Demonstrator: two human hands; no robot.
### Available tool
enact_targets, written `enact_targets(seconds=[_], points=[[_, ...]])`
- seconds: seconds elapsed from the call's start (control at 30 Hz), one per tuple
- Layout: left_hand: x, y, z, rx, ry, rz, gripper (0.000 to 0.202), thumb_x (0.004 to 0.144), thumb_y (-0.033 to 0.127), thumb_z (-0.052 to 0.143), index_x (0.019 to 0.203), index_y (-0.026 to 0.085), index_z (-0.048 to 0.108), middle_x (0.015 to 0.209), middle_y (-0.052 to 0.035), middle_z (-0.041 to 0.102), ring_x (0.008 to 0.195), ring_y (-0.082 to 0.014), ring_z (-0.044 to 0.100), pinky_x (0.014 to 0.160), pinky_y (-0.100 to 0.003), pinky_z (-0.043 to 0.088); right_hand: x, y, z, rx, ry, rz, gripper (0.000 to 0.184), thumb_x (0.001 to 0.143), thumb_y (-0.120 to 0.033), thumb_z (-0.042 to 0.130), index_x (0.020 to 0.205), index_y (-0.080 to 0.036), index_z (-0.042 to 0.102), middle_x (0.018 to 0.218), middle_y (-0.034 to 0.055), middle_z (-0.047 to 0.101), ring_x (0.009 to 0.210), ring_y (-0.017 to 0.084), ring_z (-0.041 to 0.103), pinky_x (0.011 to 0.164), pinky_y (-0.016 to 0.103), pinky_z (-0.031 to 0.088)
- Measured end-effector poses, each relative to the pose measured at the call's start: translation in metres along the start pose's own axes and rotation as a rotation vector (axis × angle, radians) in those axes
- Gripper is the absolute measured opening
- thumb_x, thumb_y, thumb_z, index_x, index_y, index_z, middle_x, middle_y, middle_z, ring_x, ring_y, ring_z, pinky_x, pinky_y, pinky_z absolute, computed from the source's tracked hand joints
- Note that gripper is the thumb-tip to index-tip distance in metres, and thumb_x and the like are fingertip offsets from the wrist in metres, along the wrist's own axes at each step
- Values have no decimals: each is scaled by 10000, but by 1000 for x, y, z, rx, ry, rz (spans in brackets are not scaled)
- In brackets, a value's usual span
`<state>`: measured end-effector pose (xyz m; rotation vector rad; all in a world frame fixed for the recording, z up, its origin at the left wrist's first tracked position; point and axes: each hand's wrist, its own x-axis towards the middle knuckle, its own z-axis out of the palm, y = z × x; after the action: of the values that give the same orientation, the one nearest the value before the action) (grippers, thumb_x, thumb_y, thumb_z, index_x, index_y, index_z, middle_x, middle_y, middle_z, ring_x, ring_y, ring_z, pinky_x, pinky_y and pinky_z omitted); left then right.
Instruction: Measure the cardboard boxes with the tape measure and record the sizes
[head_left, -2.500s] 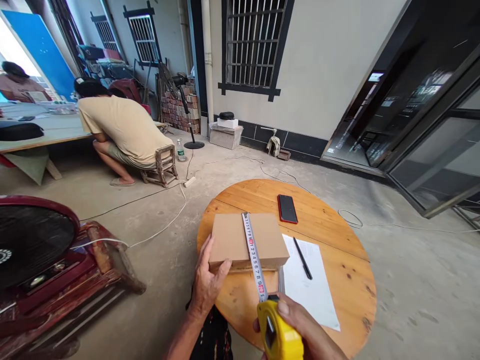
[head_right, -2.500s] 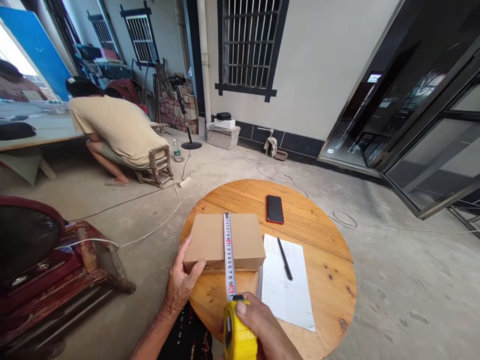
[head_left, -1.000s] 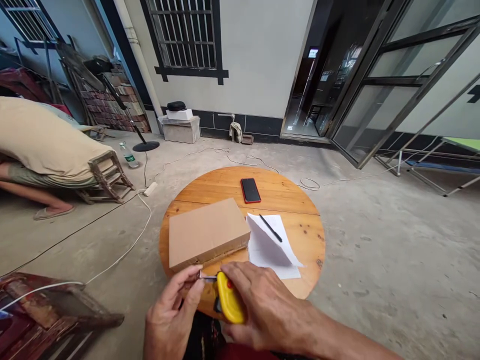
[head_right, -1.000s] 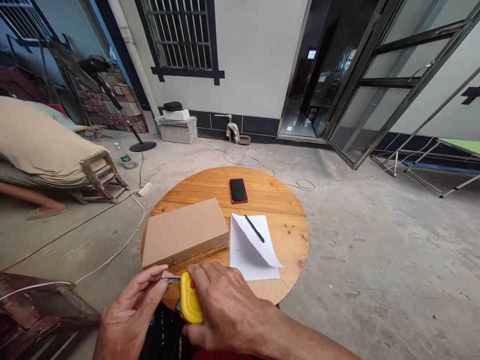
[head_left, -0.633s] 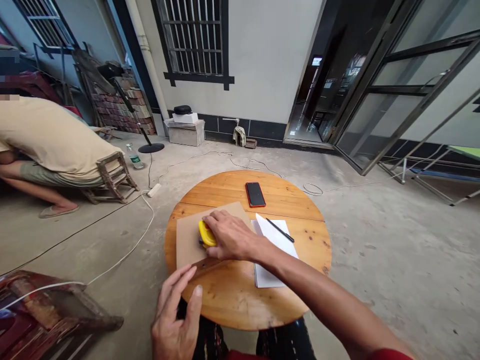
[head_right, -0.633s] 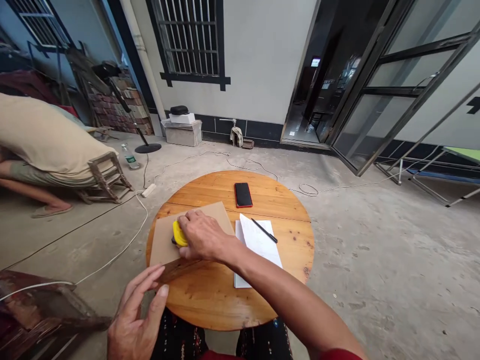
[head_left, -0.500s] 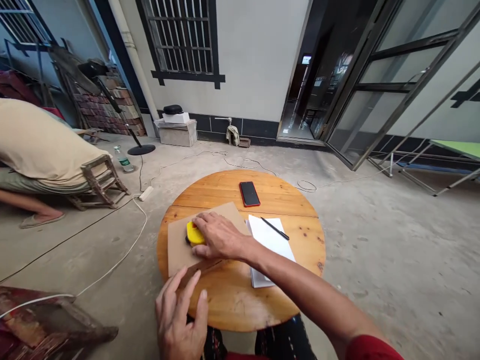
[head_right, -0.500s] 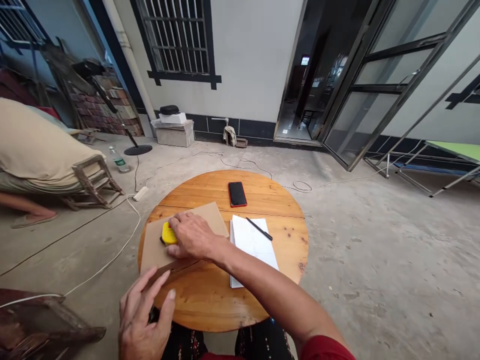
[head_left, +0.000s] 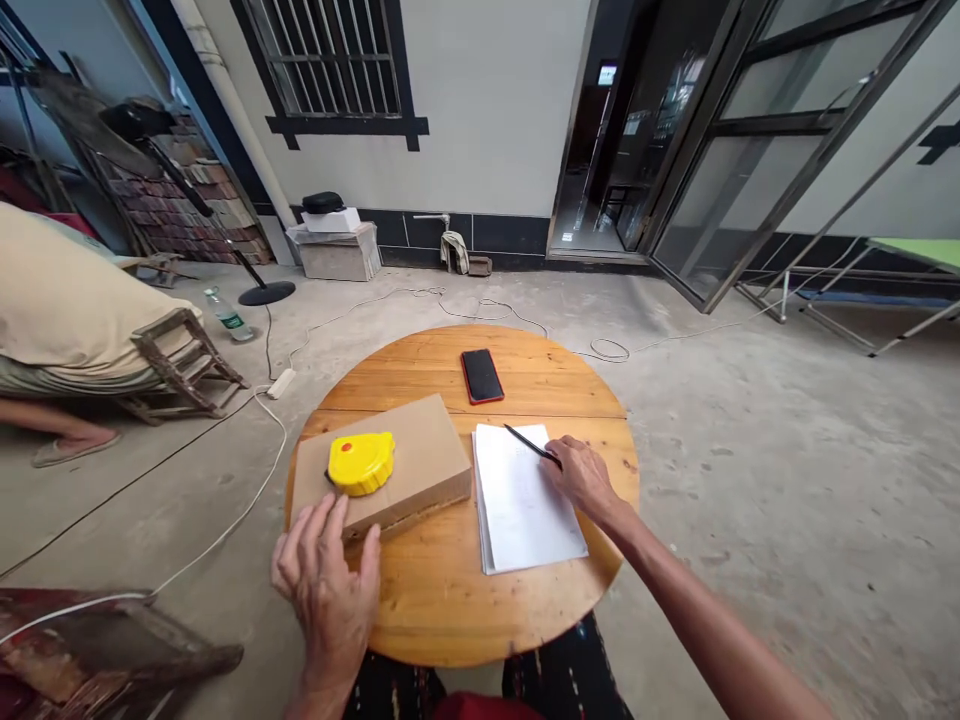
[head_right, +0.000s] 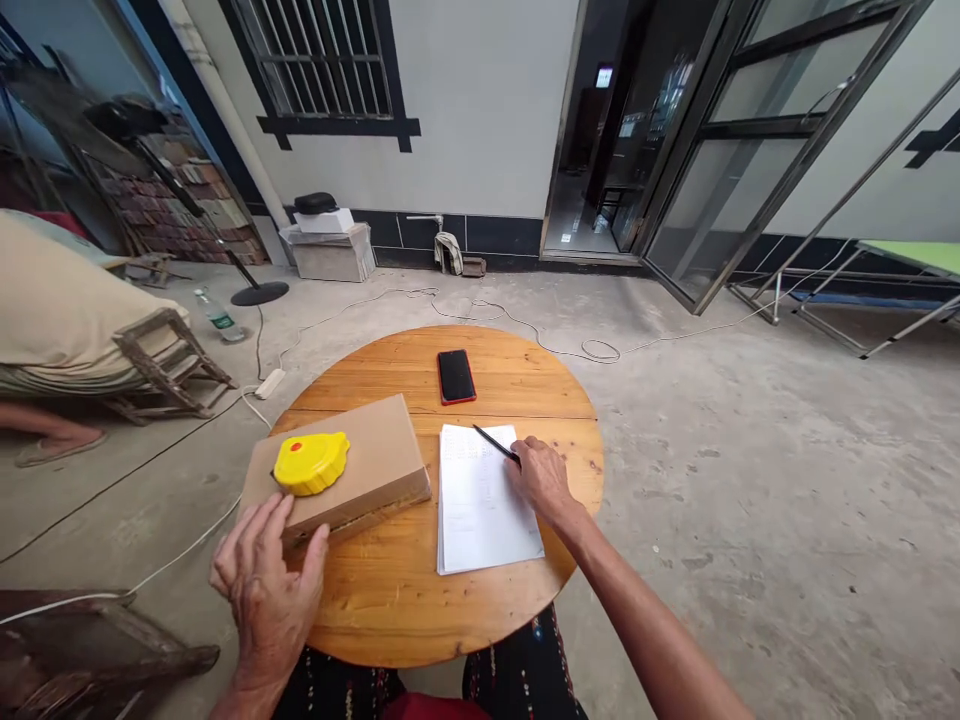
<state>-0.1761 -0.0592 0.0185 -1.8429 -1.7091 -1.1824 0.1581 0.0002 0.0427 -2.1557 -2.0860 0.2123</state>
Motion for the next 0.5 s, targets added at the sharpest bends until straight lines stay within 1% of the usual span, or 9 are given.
enact_targets(seconds=[0.13, 0.2, 0.23, 0.27, 0.33, 0.4, 0.43, 0.47, 0.5], points=[[15, -12, 9, 15, -23, -24, 572, 899, 312, 624, 1417, 156, 438, 1319, -198, 576, 1338, -351, 444, 1099, -561, 314, 5, -9, 12, -14, 11, 8, 207, 914, -219, 515, 952, -152, 707, 986, 133, 696, 921, 256, 639, 753, 314, 374], [16, -10, 7, 17, -5, -22, 596, 891, 315, 627, 1423, 139, 423, 1328, -209, 565, 1347, -360, 432, 1101, -572, 308, 6, -11, 13, -5, 18, 4, 205, 913, -198, 506, 934, -146, 703, 976, 138, 698, 918, 256, 634, 765, 321, 368], [16, -4, 3, 8, 23, -23, 602, 886, 307, 629, 1425, 139, 418, 1334, -210, 558, 1347, -363, 432, 1101, -579, 307, 6, -11, 12, 3, 20, 1, 204, 911, -194, 504, 924, -146, 701, 965, 136, 701, 909, 254, 633, 763, 322, 365], [15, 4, -2, -10, 49, -18, 600, 881, 293, 629, 1423, 146, 418, 1345, -206, 549, 1348, -364, 430, 1100, -584, 312, 5, -11, 11, 14, 21, -1, 203, 911, -193, 500, 916, -147, 698, 952, 132, 703, 896, 250, 633, 756, 321, 362], [15, 30, -16, -71, 88, 0, 564, 872, 237, 626, 1402, 174, 444, 1352, -186, 546, 1330, -352, 453, 1091, -577, 343, 1, -10, 8, 47, 30, -4, 204, 914, -201, 489, 920, -157, 687, 941, 117, 706, 878, 238, 631, 739, 314, 357], [21, 65, -28, -182, -31, 113, 477, 872, 184, 610, 1336, 219, 505, 1370, -152, 539, 1343, -334, 440, 1091, -561, 363, -4, -8, 3, 92, 46, 1, 200, 922, -224, 478, 939, -168, 670, 957, 100, 706, 875, 225, 629, 721, 303, 352], [27, 83, -32, -247, -110, 190, 428, 874, 171, 599, 1293, 225, 532, 1368, -139, 545, 1363, -328, 416, 1095, -556, 365, -7, -7, 0, 118, 55, 7, 197, 926, -237, 473, 948, -175, 659, 963, 91, 707, 867, 218, 630, 709, 298, 350], [34, 101, -35, -336, -196, 302, 375, 881, 171, 584, 1252, 214, 552, 1336, -129, 574, 1360, -317, 420, 1090, -545, 379, -10, -6, -2, 145, 63, 17, 192, 929, -247, 469, 956, -181, 647, 959, 81, 709, 849, 210, 631, 695, 293, 348], [42, 119, -36, -400, -282, 386, 325, 894, 194, 571, 1219, 206, 564, 1324, -119, 591, 1367, -307, 413, 1100, -540, 371, -13, -5, -4, 173, 68, 29, 187, 931, -256, 465, 962, -186, 635, 940, 70, 713, 819, 201, 633, 677, 288, 345]])
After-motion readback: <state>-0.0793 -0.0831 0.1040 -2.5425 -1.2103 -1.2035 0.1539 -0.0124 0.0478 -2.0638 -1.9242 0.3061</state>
